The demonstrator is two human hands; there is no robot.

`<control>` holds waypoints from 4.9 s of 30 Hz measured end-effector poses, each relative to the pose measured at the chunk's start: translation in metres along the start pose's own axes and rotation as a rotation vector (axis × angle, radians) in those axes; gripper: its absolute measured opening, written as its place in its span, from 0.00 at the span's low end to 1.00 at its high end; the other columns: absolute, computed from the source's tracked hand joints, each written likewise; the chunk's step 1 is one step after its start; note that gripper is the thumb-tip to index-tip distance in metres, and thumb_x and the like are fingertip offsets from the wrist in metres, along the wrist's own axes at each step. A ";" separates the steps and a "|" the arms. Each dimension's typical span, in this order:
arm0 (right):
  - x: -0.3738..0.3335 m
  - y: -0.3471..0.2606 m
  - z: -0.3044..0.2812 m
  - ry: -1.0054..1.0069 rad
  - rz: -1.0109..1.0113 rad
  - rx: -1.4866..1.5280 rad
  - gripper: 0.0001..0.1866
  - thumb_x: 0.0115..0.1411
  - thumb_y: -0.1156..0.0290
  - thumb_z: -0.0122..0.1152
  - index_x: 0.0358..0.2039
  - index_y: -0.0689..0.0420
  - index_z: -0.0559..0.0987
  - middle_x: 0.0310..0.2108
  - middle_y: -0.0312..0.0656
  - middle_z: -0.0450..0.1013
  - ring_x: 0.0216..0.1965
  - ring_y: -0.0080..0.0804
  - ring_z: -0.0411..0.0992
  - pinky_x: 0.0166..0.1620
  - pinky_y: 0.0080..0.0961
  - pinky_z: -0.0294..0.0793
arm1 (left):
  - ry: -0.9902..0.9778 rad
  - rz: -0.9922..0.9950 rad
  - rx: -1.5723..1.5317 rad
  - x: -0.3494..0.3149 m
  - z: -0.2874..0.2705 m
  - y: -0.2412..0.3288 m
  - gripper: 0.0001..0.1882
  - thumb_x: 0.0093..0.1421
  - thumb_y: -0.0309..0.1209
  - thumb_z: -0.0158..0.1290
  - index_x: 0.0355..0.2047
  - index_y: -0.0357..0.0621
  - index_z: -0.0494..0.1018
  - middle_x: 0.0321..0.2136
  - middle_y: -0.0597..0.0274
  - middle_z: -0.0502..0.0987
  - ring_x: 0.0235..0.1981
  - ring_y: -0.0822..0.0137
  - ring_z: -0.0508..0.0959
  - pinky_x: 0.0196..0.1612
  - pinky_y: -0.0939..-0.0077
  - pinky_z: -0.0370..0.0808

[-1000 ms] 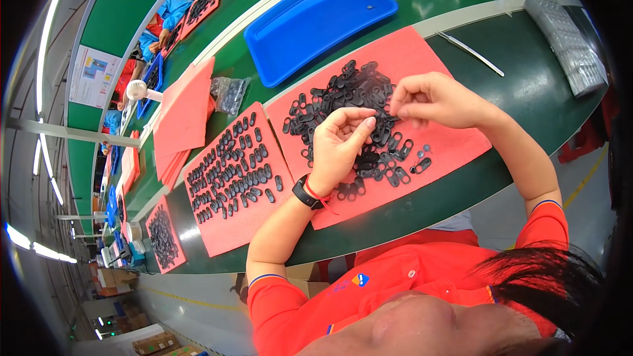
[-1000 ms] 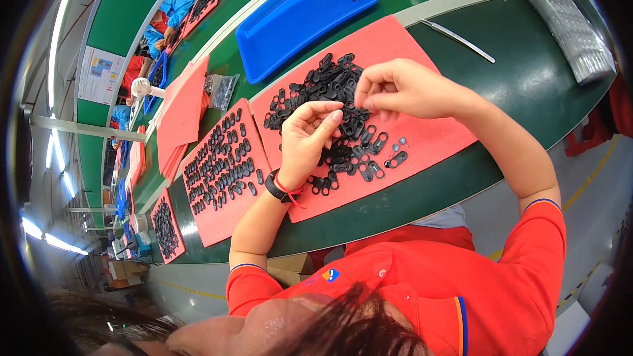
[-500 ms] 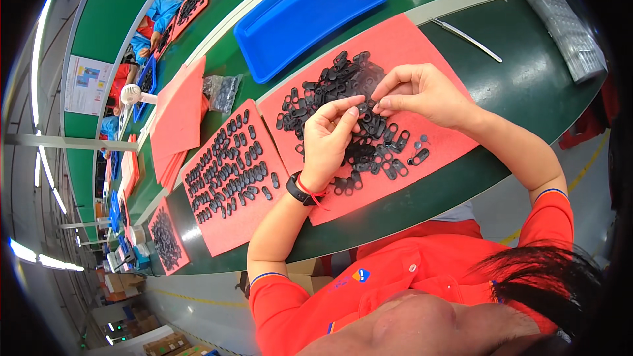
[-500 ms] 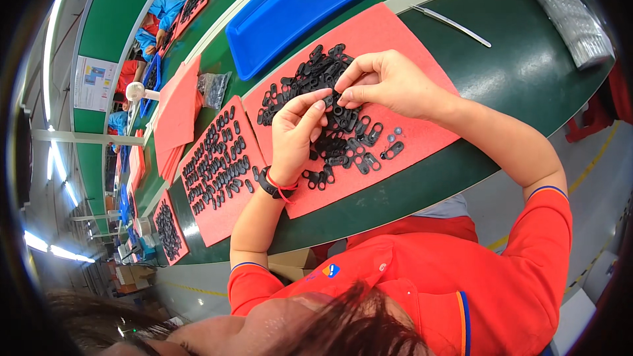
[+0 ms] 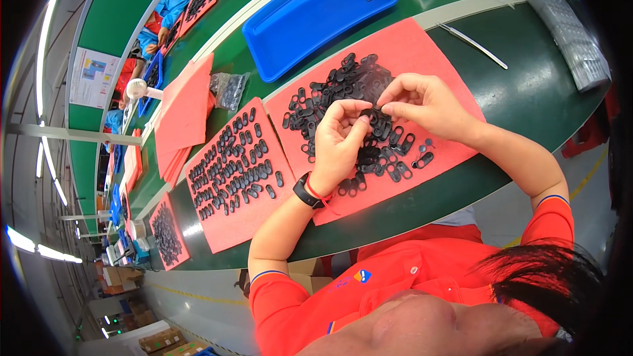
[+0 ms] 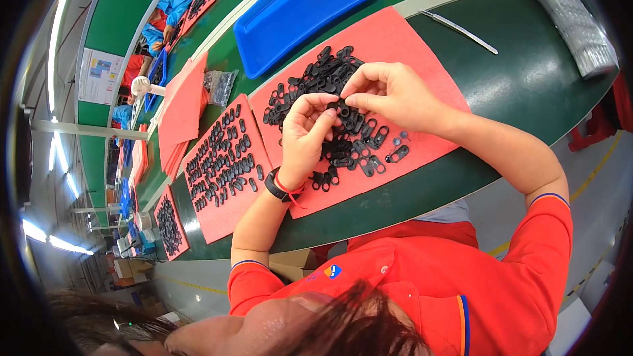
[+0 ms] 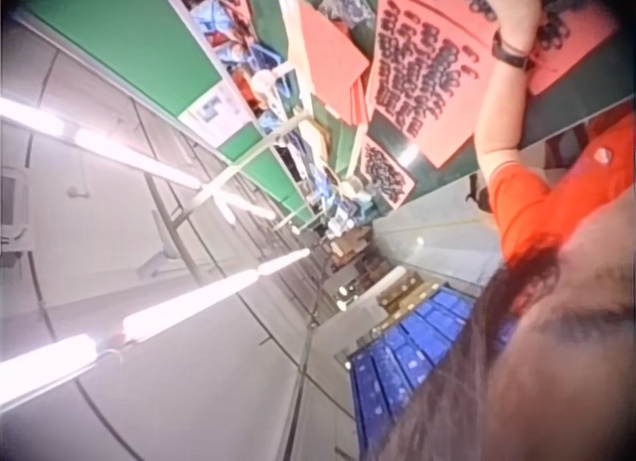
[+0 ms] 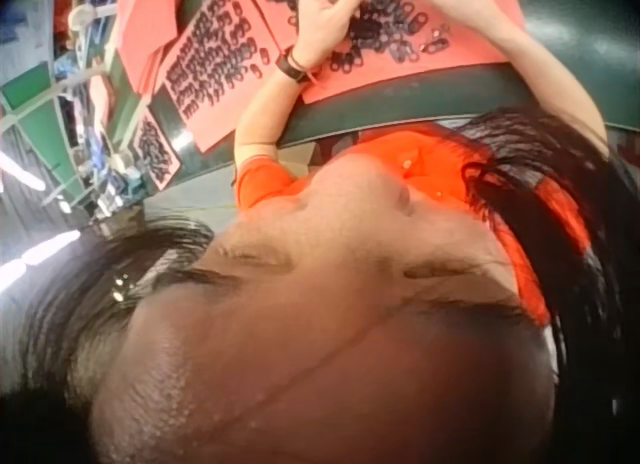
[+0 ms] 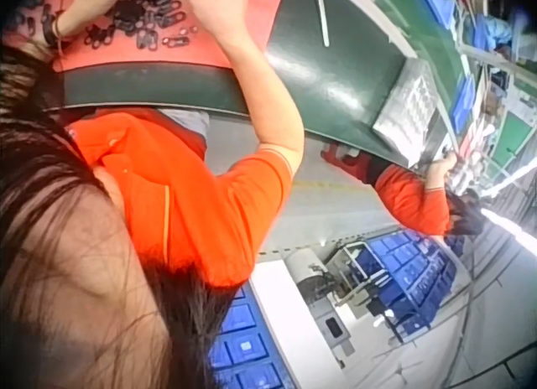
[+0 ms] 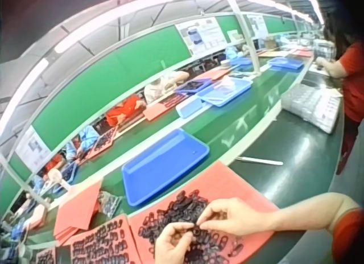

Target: The person assembles components by fitting small circular inserts into plastic tags by hand, places the tags on the foam pad, and then picks up a plastic bag containing additional components.

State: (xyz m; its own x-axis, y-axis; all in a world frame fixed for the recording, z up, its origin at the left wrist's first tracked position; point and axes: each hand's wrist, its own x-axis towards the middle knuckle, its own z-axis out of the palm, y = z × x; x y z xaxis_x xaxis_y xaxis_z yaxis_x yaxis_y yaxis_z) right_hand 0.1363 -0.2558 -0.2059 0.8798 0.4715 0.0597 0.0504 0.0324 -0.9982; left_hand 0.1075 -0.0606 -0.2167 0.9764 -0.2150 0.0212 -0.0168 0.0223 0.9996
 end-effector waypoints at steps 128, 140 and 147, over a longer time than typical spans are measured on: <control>-0.002 0.003 0.000 -0.102 0.309 -0.172 0.07 0.50 0.73 0.58 0.26 0.64 0.74 0.22 0.38 0.72 0.22 0.17 0.69 0.24 0.14 0.67 | -0.102 -0.258 -0.205 -0.001 0.002 -0.002 0.07 0.55 0.19 0.53 0.34 0.28 0.73 0.24 0.53 0.77 0.22 0.70 0.78 0.26 0.81 0.77; -0.001 0.010 0.001 -0.088 0.276 -0.216 0.07 0.49 0.73 0.58 0.26 0.64 0.74 0.22 0.37 0.71 0.25 0.18 0.69 0.28 0.16 0.67 | -0.105 -0.253 -0.188 -0.001 0.003 -0.004 0.07 0.54 0.19 0.53 0.34 0.28 0.73 0.25 0.53 0.77 0.22 0.71 0.78 0.25 0.82 0.77; -0.002 0.009 0.001 -0.086 0.263 -0.225 0.07 0.49 0.73 0.58 0.25 0.64 0.74 0.22 0.37 0.71 0.25 0.18 0.68 0.28 0.16 0.67 | -0.103 -0.252 -0.183 -0.001 0.004 -0.004 0.06 0.54 0.19 0.53 0.34 0.28 0.73 0.25 0.54 0.77 0.22 0.71 0.78 0.24 0.82 0.77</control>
State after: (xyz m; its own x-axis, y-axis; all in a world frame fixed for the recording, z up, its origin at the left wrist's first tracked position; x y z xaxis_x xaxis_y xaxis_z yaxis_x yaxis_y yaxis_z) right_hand 0.1343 -0.2555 -0.2155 0.8337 0.5111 -0.2090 -0.0614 -0.2902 -0.9550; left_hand 0.1061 -0.0642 -0.2203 0.9176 -0.3338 -0.2157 0.2712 0.1292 0.9538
